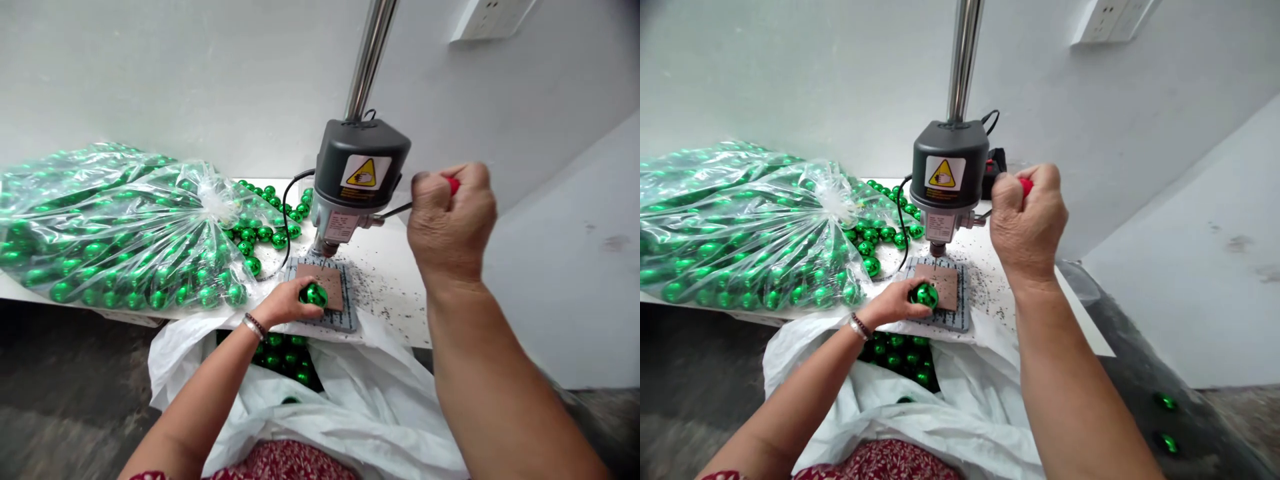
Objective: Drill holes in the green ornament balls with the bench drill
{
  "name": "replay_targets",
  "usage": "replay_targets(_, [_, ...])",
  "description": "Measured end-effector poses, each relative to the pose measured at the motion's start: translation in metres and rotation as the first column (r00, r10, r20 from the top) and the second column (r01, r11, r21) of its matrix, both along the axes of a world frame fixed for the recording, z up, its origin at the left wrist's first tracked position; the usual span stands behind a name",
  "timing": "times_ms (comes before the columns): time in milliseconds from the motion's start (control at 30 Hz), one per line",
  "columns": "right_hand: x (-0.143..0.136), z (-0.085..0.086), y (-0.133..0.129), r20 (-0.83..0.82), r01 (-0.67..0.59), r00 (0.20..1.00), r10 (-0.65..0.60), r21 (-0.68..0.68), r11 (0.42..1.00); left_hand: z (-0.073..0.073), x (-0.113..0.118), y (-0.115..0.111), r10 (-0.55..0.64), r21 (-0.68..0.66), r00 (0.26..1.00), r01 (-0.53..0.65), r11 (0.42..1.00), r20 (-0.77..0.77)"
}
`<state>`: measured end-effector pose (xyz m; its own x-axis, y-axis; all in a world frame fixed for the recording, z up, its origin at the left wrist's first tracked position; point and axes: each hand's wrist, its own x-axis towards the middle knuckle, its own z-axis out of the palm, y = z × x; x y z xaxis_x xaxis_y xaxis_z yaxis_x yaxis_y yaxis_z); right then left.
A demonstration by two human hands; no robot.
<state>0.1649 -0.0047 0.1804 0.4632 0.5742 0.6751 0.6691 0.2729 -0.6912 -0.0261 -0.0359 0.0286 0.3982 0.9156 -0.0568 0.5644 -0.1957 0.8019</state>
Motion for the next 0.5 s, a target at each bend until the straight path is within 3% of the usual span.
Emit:
replay_targets(100, [-0.002, -0.005, 0.001, 0.006, 0.006, 1.000, -0.006, 0.039, 0.999, 0.007, -0.025, -0.013, -0.096, -0.028, 0.994, 0.094, 0.995, -0.051])
replay_targets(167, [-0.002, -0.009, 0.002, 0.006, 0.014, 1.000, -0.015, 0.067, 0.998, 0.009, -0.039, -0.009, -0.002, 0.031, 0.995, 0.005, 1.000, -0.104])
replay_targets(233, [-0.002, -0.010, 0.003, -0.008, 0.019, 1.000, -0.018, 0.080, 0.997, 0.010, -0.049, 0.004, 0.173, 0.164, 0.965, -0.141, 0.976, -0.200])
replay_targets(300, [-0.002, -0.009, 0.003, -0.032, 0.023, 0.999, -0.021, 0.072, 0.997, 0.010, -0.058, 0.022, 0.347, 0.318, 0.876, -0.241, 0.917, -0.336])
replay_targets(367, [-0.002, -0.007, 0.003, -0.044, 0.016, 0.999, -0.013, 0.058, 0.998, 0.010, -0.067, 0.038, 0.439, 0.368, 0.748, -0.277, 0.888, -0.498])
replay_targets(433, [-0.002, -0.007, 0.002, -0.036, 0.006, 0.999, -0.004, 0.056, 0.998, 0.008, -0.073, 0.046, 0.426, 0.306, 0.626, -0.297, 0.905, -0.654])
replay_targets(500, [-0.001, -0.008, 0.002, -0.019, -0.010, 1.000, 0.011, 0.070, 0.997, 0.005, -0.078, 0.048, 0.380, 0.258, 0.558, -0.287, 0.922, -0.738])
